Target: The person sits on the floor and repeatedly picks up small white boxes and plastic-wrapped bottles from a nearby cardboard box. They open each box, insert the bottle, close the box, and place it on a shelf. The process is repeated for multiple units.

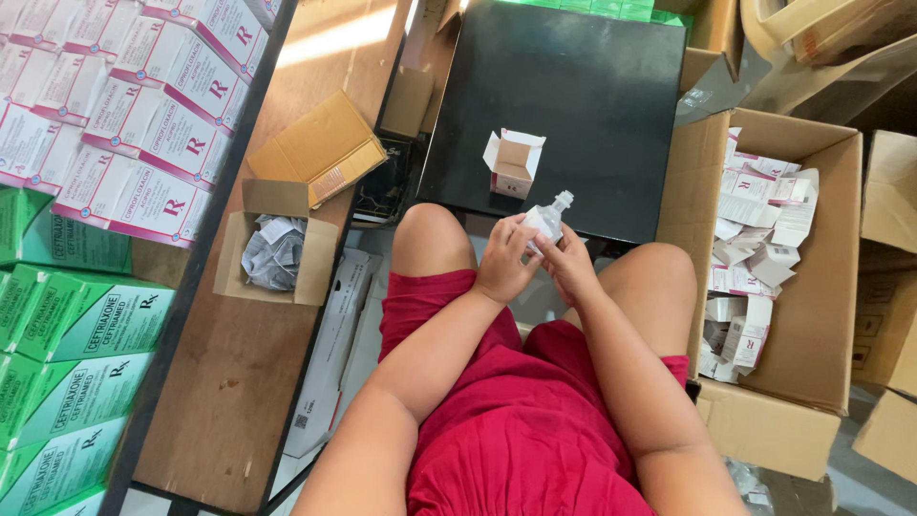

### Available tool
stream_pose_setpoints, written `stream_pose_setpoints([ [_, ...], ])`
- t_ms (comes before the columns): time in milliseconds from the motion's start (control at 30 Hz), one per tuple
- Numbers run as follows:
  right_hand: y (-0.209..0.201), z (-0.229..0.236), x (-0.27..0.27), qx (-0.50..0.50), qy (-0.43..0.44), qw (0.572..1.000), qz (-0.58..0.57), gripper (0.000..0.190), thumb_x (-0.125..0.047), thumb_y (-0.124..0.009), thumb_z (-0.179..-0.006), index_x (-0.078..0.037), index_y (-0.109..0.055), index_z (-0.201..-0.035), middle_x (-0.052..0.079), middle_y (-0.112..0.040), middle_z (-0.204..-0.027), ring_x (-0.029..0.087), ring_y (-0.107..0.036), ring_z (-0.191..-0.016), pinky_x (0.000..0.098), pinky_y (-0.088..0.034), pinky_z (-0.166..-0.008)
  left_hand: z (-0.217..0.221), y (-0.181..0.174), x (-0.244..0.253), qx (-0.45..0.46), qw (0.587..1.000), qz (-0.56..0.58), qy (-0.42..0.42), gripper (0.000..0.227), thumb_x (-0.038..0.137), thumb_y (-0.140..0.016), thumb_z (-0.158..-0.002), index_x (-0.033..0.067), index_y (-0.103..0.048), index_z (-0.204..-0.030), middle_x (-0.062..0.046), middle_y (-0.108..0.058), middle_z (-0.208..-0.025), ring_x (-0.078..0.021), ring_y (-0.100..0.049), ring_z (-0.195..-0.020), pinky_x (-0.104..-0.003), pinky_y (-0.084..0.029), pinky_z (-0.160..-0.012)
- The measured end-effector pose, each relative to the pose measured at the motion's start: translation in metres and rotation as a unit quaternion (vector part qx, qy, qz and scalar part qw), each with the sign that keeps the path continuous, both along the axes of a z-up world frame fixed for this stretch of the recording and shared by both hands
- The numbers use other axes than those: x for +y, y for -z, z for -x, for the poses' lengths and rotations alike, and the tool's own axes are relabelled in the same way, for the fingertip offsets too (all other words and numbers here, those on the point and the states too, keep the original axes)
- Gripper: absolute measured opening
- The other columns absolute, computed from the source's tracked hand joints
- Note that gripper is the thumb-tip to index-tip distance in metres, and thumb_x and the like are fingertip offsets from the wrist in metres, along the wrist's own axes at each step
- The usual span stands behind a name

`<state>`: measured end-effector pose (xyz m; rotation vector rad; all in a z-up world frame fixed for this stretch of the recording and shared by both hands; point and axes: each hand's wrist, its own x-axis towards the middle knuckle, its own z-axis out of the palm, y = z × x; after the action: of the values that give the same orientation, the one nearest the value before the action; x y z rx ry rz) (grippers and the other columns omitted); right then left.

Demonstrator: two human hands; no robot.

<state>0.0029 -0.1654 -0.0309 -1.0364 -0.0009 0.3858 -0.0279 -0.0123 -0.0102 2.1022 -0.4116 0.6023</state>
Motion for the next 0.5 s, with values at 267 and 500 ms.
stream_pose_setpoints([
  [267, 0.016, -0.005, -0.009, 0.049, -0.003, 0.998, 0.049, 0.037, -0.023, -0.068, -0.099, 0.001, -0.061, -0.127, 0.008, -0.069, -0.115, 0.016, -0.066, -0.102, 0.0333, -0.054, -0.089, -0.002, -0.002, 0.001, -0.045, 0.998, -0.034, 0.026, 0.055, 0.004, -0.08, -0.078, 0.0099, -0.049, -0.124, -0.019, -0.052, -0.122, -0.044, -0.053, -0.121, -0.05, -0.046, -0.104],
  [500, 0.035, -0.016, -0.014, 0.078, 0.068, 0.994, 0.034, 0.035, -0.023, -0.07, -0.096, 0.001, -0.064, -0.122, 0.008, -0.071, -0.111, 0.018, -0.068, -0.099, 0.0347, -0.056, -0.087, -0.014, -0.033, 0.025, 0.024, 0.993, -0.077, 0.083, 0.073, 0.027, -0.091, -0.067, 0.0183, -0.051, -0.127, -0.018, -0.046, -0.132, -0.0408, -0.043, -0.131, -0.052, -0.041, -0.111],
])
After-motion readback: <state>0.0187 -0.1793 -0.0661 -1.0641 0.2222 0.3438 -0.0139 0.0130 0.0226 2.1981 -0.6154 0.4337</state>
